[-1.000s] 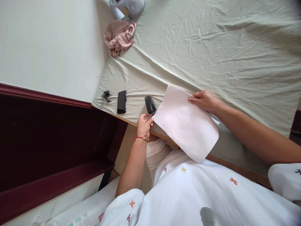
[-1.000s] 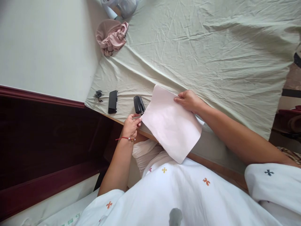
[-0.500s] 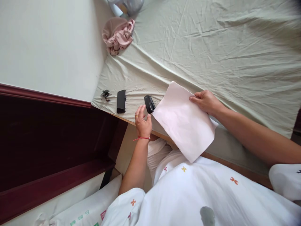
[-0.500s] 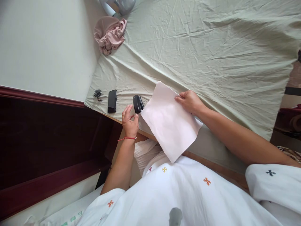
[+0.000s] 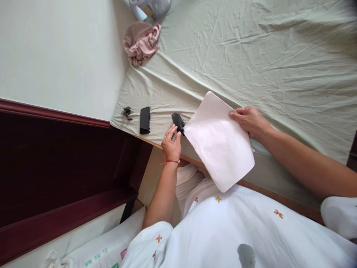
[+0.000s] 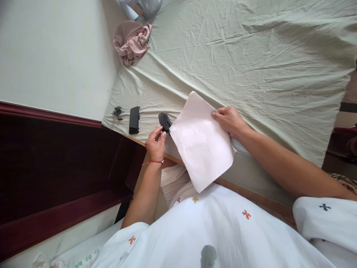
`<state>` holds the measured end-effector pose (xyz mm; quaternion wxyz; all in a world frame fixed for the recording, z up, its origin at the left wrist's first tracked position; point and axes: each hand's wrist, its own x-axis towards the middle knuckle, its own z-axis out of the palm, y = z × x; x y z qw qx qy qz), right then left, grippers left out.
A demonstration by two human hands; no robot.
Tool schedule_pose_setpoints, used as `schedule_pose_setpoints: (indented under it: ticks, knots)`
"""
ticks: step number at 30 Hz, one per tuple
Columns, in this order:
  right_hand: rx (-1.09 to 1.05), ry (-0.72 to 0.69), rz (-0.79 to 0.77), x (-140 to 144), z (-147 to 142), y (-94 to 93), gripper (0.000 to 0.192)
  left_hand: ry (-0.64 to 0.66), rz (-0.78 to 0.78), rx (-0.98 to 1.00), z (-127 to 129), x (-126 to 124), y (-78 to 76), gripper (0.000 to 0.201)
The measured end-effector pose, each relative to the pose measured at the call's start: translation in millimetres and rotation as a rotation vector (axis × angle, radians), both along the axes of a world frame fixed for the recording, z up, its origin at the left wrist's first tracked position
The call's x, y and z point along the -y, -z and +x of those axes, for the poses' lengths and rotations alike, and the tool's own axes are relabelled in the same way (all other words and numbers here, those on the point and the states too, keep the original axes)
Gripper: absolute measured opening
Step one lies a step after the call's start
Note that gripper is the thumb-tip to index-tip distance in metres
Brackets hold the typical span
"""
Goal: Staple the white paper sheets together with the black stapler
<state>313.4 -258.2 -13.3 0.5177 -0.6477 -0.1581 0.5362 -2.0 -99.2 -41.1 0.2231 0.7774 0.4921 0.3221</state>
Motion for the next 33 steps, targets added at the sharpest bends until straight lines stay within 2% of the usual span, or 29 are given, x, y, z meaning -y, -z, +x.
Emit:
schedule_pose_setpoints:
  ticks: [6,13,17,23,33]
  knots:
    - [0.169,-0.073,0.023,0.6,-1.4,6.2,0.036,-0.003,0.036,-0.032,3.7,2.2,-1.7,0.022]
    - [0.213,-0.091,0.023,2.1,-0.9,6.6,0.038,0.033,0.172,-0.09,3.8,6.1,-0.5,0.026]
    - [0.215,-0.091,0.032,3.2,-0.6,2.6,0.04,0.11,0.174,-0.102,2.7,7.7,-0.2,0.033]
    - [0.216,-0.11,0.031,4.0,-0.2,2.1,0.042,0.114,0.218,-0.146,2.7,7.7,0.4,0.034]
    - [0.215,-0.117,0.015,4.7,0.7,-0.8,0.04,0.095,0.264,-0.124,0.6,12.0,22.2,0.036]
